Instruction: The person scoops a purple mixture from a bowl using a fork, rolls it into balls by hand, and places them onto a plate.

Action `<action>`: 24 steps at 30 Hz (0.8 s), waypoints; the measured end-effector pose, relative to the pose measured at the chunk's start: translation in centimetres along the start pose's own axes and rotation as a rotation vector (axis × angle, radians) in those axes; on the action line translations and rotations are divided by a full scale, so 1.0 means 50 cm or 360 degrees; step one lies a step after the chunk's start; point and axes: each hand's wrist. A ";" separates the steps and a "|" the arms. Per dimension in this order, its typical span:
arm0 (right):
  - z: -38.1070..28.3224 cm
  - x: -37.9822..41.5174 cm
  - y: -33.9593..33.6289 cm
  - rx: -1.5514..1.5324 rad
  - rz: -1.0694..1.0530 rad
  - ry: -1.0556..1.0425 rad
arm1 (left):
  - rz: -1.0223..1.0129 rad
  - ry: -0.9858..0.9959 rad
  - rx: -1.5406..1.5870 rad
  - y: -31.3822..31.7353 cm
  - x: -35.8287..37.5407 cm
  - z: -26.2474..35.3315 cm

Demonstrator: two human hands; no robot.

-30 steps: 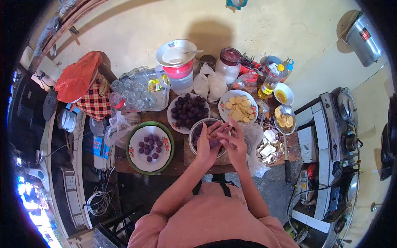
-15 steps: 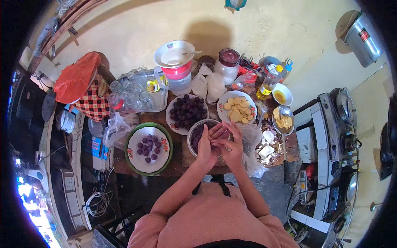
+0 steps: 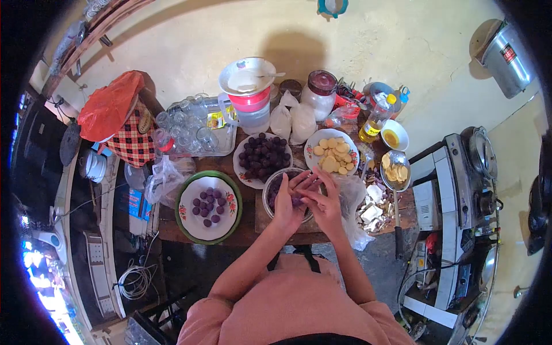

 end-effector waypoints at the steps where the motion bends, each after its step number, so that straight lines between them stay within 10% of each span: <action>1: 0.001 0.002 0.000 0.0085 0.0008 -0.0096 | -0.0011 0.0012 0.0022 -0.008 -0.006 -0.001; 7: -0.050 0.000 -0.047 0.0657 -0.0146 -0.0459 | 0.0182 -0.0006 -0.0129 0.002 0.003 0.001; 14: -0.027 -0.023 -0.100 0.0104 0.0210 -0.0052 | 0.0317 -0.0011 -0.0278 -0.041 -0.030 0.004; 20: -0.071 -0.079 -0.012 0.0780 -0.0110 -0.0106 | -0.0366 -0.0296 0.0144 -0.005 -0.005 -0.022; 22: -0.071 -0.067 0.023 0.0697 -0.0235 -0.0189 | -0.1163 -0.0335 0.0522 -0.003 -0.008 -0.019; 24: -0.085 -0.046 0.027 0.0835 -0.0358 -0.0416 | -0.1105 -0.0407 0.0754 -0.072 -0.043 -0.021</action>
Point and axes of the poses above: each hand's wrist, its own x-axis away from the middle knuckle, its own y-axis out of the palm, z = x × y, and after that the axes turned 14 degrees about x, right-handed
